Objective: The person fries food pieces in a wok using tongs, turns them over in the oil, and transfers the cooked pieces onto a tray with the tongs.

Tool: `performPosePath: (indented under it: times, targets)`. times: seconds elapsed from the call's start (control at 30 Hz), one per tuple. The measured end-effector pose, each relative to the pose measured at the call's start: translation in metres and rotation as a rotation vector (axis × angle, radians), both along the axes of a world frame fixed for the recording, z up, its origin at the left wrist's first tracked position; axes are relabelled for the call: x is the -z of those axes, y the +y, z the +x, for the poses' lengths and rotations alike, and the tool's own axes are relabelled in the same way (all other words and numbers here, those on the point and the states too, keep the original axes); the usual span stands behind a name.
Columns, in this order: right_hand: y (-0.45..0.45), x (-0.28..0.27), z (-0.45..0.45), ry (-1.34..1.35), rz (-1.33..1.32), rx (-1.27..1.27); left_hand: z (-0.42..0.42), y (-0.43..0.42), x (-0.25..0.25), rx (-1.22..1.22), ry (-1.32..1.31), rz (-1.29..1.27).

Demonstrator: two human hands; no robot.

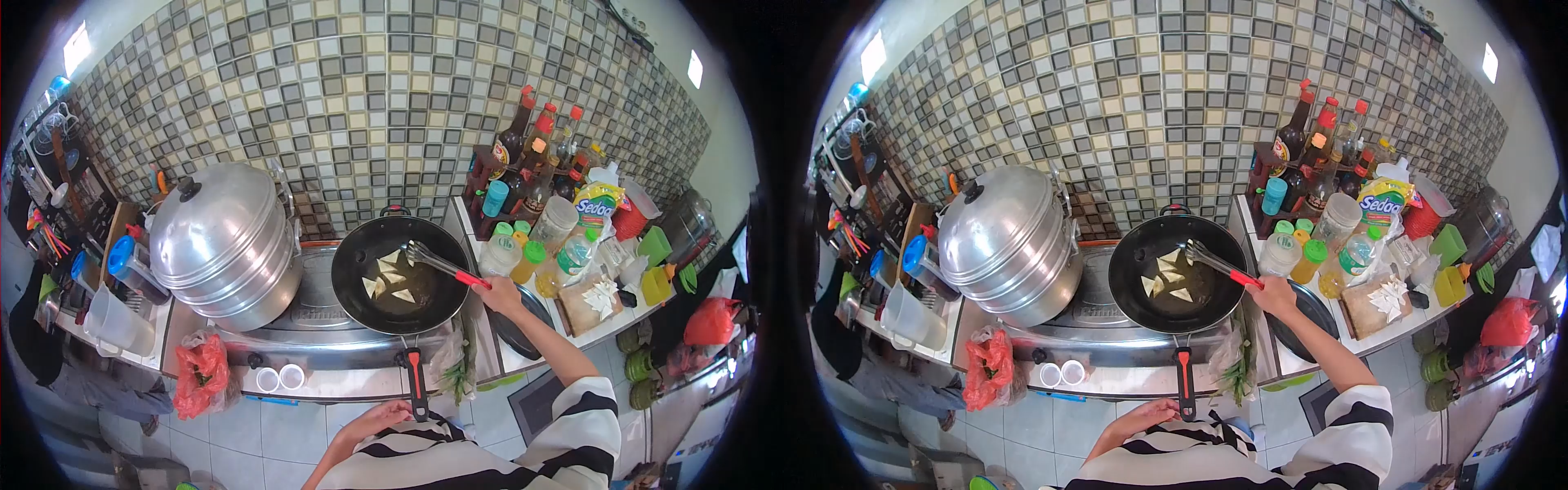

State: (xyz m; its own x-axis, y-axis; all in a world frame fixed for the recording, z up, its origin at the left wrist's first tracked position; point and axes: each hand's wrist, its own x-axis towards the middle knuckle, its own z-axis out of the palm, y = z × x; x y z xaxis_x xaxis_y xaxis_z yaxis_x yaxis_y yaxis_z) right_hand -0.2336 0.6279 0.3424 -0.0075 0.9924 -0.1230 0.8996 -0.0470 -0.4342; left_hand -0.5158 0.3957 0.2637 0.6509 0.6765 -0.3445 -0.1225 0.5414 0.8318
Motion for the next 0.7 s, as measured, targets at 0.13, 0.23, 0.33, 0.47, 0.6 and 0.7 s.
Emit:
performPosePath:
  times: [0.13,0.23,0.33,0.47,0.6,0.7]
  targets:
    - [-0.017,-0.011,-0.003,-0.204,0.219,-0.068,0.001,0.000,0.008,0.004,-0.010,0.022]
    - [-0.026,-0.014,-0.007,-0.333,0.273,-0.134,0.003,0.001,0.010,0.018,-0.007,0.015]
    - [-0.032,-0.010,-0.011,-0.360,0.298,-0.189,0.004,0.002,-0.001,0.011,-0.038,0.033]
    - [-0.037,-0.014,-0.016,-0.364,0.298,-0.221,0.004,0.001,-0.005,0.004,-0.013,0.021]
    - [-0.035,-0.015,-0.016,-0.371,0.277,-0.198,0.005,-0.001,-0.005,-0.026,-0.032,0.010]
    - [-0.033,-0.015,-0.012,-0.370,0.308,-0.182,0.004,-0.001,-0.005,-0.024,-0.029,0.017]
